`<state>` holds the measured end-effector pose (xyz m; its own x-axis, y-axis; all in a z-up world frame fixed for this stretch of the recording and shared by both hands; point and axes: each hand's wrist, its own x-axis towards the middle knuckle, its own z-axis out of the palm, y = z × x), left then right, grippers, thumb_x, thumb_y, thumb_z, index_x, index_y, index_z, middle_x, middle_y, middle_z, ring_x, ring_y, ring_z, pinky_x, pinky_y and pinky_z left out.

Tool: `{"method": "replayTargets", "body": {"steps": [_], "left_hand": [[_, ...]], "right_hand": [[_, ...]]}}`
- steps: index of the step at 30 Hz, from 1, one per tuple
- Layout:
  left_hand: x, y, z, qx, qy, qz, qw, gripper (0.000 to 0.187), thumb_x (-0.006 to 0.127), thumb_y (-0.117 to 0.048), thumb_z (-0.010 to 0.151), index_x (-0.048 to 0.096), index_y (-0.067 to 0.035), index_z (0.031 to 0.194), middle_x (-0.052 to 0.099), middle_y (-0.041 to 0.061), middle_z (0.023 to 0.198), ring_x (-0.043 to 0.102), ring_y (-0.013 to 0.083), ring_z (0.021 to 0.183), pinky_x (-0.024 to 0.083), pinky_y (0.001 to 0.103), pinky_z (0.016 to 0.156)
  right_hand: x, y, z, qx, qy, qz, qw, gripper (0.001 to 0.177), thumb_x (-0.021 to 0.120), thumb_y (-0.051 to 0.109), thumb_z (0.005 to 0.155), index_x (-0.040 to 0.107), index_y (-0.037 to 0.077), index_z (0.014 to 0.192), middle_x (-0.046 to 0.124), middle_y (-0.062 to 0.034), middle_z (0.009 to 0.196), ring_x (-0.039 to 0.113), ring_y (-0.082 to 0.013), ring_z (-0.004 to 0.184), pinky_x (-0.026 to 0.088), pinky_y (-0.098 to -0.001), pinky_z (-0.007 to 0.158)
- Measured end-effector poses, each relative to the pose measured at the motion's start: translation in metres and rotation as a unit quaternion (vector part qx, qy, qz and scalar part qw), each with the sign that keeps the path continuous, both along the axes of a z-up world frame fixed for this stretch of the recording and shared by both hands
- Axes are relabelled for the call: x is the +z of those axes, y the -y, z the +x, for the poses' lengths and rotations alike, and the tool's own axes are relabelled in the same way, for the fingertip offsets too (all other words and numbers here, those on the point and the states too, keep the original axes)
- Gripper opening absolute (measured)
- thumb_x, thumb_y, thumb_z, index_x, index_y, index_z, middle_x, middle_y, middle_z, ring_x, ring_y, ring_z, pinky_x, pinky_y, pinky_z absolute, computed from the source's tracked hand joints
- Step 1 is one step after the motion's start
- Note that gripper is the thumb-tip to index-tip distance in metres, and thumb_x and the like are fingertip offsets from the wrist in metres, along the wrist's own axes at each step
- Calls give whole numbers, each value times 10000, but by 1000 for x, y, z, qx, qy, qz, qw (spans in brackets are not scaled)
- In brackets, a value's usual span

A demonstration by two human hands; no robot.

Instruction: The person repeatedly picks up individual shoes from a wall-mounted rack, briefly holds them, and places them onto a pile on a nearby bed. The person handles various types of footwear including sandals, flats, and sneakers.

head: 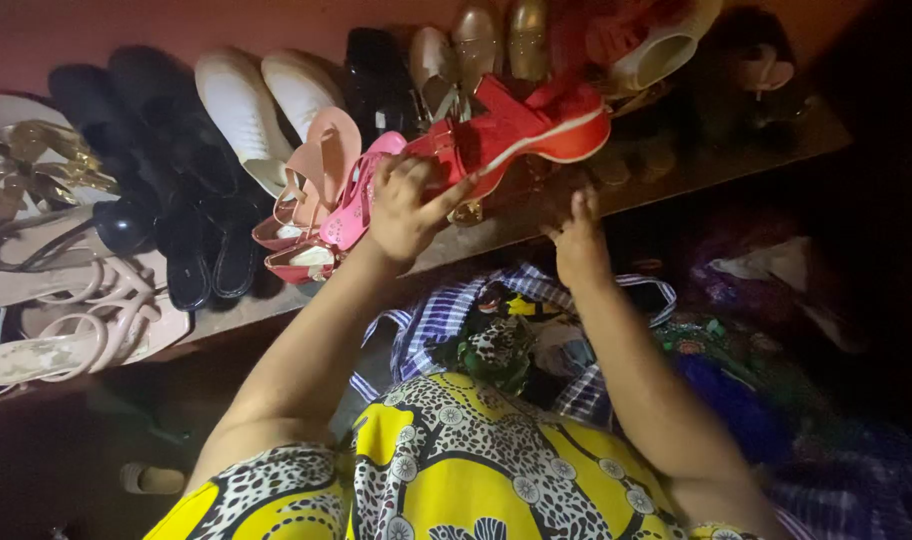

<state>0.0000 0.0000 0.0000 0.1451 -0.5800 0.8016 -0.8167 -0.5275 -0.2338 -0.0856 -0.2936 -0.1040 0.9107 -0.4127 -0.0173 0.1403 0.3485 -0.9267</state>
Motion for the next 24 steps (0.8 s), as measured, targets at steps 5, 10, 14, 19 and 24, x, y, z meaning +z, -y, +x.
{"method": "replayTargets", "body": {"steps": [5, 10, 14, 19, 24], "left_hand": [[19, -27, -18, -154, 51, -10, 987, 523, 722, -196, 867, 658, -292, 1378, 474, 92, 1155, 544, 299, 1132, 410, 534, 1063], [29, -38, -30, -195, 130, 17, 972, 396, 735, -180, 935, 686, -285, 1313, 489, 53, 1094, 577, 257, 1096, 466, 488, 1068], [26, -42, -42, -191, 101, 2, 976, 339, 756, -163, 976, 704, -224, 1305, 510, 30, 1043, 579, 225, 1092, 477, 470, 1080], [20, -49, -47, -169, 34, -19, 985, 442, 710, -141, 830, 716, -155, 1271, 570, 75, 1087, 621, 272, 1095, 466, 503, 1039], [4, -38, -45, -188, -4, -42, 981, 393, 720, -125, 796, 709, -141, 1188, 586, 105, 1120, 639, 307, 1167, 448, 522, 1022]], "right_hand": [[38, 7, -24, 80, 103, 141, 981, 756, 410, 687, 967, 366, 240, 1575, 516, -39, 1534, 541, -266, 1346, 462, -494, 1050], [53, 18, -40, 142, 145, 177, 963, 737, 496, 619, 1009, 456, 113, 1543, 521, -95, 1556, 516, -285, 1441, 443, -505, 1211], [52, 18, -64, 239, 81, 140, 957, 801, 736, 506, 897, 468, 81, 1522, 547, -122, 1503, 522, -306, 1391, 434, -529, 1160], [47, 11, -103, 354, 47, 36, 933, 1037, 931, 382, 689, 378, 155, 1536, 527, -60, 1514, 484, -238, 1385, 398, -463, 1144], [-8, 17, -118, 301, -117, 170, 931, 1018, 812, 576, 966, 439, -126, 1603, 588, -259, 1472, 547, -320, 1310, 425, -490, 1085]]}}
